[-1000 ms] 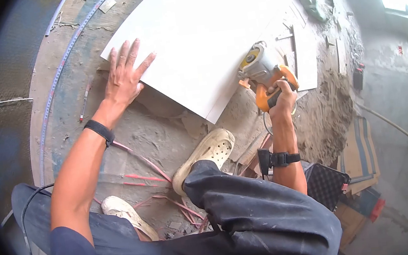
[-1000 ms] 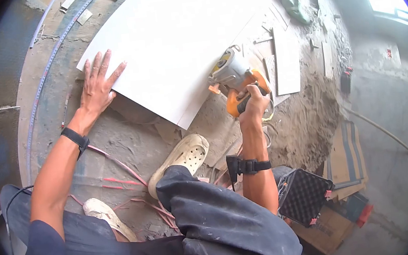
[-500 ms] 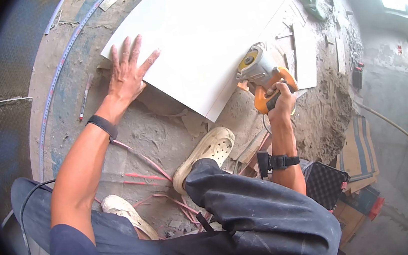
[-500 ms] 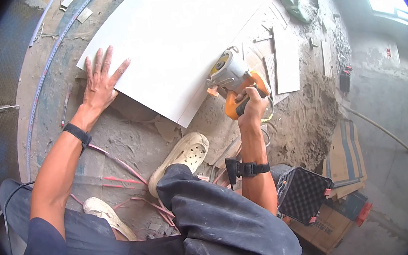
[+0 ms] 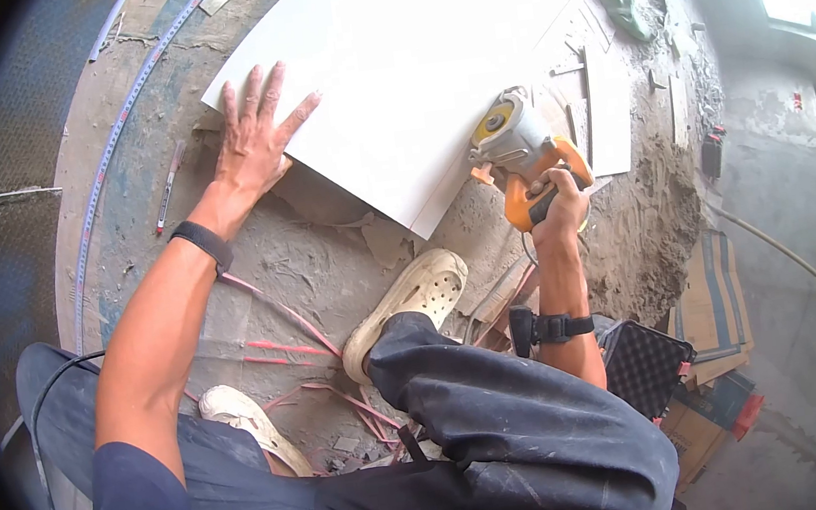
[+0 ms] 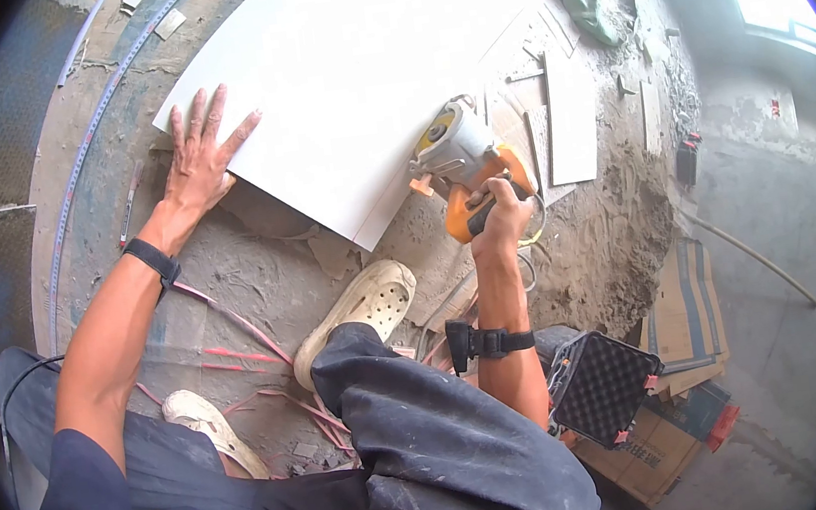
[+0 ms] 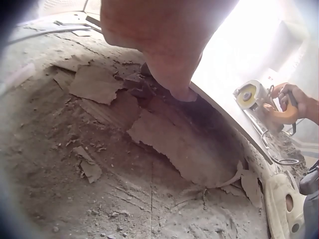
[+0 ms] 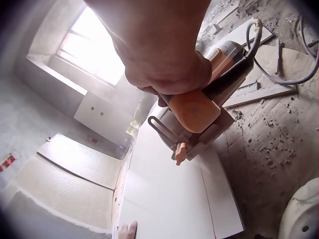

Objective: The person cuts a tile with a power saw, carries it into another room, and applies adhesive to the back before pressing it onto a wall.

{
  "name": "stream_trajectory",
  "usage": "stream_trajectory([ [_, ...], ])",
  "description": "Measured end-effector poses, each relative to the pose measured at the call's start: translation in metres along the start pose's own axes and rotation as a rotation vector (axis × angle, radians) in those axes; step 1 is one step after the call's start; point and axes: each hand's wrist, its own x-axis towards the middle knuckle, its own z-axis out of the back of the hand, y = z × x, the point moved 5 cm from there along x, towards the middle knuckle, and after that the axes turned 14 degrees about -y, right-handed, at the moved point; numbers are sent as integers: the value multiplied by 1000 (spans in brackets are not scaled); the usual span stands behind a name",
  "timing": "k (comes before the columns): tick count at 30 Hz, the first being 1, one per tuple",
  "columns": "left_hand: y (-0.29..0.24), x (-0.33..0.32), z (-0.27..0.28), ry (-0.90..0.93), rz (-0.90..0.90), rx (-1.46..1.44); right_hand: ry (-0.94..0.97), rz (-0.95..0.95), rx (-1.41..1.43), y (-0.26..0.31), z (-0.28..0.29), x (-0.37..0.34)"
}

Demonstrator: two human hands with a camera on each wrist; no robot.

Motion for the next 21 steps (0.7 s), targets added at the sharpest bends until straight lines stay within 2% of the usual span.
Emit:
stream_trajectory([
  [2,1,0,-2,10,-17,70,-3,-12,1,-3,2,0],
  [8,-1,0,0,50,-3,67,-44,-18,-35,-2,3,-7],
  [15,1,0,-2,39,1,34,-1,-26,-26,-3,0,1],
  [21,2,0,-6,116,6,109,-36,-26,1,4,-8,3],
])
